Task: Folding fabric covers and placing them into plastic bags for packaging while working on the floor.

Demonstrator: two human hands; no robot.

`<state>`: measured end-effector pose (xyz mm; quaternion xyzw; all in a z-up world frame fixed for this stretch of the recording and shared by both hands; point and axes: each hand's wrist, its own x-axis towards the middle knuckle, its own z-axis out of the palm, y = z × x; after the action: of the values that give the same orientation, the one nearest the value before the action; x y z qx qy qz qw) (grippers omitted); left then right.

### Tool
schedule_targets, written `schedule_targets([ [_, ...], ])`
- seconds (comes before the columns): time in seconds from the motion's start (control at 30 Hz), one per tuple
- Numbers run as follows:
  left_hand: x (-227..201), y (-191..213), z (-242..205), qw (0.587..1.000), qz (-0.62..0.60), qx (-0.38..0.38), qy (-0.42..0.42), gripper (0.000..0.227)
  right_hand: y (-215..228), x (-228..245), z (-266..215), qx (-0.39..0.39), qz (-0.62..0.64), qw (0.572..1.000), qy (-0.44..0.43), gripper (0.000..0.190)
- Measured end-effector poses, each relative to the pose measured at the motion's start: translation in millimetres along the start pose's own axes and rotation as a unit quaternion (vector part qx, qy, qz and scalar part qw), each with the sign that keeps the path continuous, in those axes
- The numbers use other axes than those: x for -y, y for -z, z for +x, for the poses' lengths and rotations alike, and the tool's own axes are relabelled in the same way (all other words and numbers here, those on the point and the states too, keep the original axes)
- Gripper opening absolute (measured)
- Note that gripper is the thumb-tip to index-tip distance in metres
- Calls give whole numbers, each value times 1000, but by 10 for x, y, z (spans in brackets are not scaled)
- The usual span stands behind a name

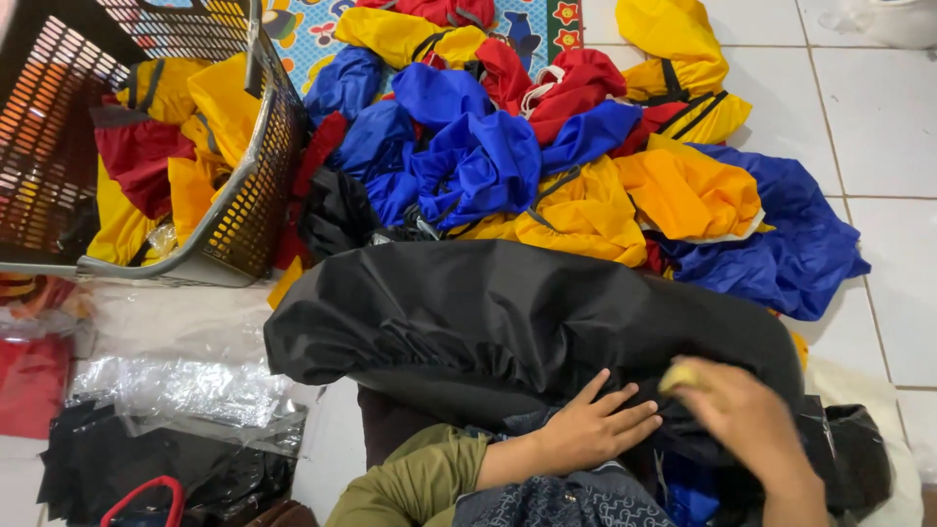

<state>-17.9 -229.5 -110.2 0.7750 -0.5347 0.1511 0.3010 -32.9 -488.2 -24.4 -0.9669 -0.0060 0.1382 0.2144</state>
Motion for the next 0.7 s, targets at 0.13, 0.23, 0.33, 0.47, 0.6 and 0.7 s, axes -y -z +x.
schedule_targets([
  [0.13,-2,271,19,996,-75,-38,32,41,145,-759,-89,-330,-140,924,-132,39],
  [0.23,6,407,65,987,-40,-127,92,26,198,-190,-219,-440,-134,883,-91,38],
  [0.33,14,486,75,989,-7,-126,81,18,86,649,-132,-303,42,952,11,33],
  [0.47,28,492,32,995,-7,-93,20,12,-170,354,391,-25,-2,992,-124,39],
  [0.6,61,431,49,993,-6,-120,19,11,94,-226,392,-240,-171,938,-181,37],
  [0.7,2,342,32,990,-19,-137,24,8,26,143,210,-419,-202,880,-93,40],
])
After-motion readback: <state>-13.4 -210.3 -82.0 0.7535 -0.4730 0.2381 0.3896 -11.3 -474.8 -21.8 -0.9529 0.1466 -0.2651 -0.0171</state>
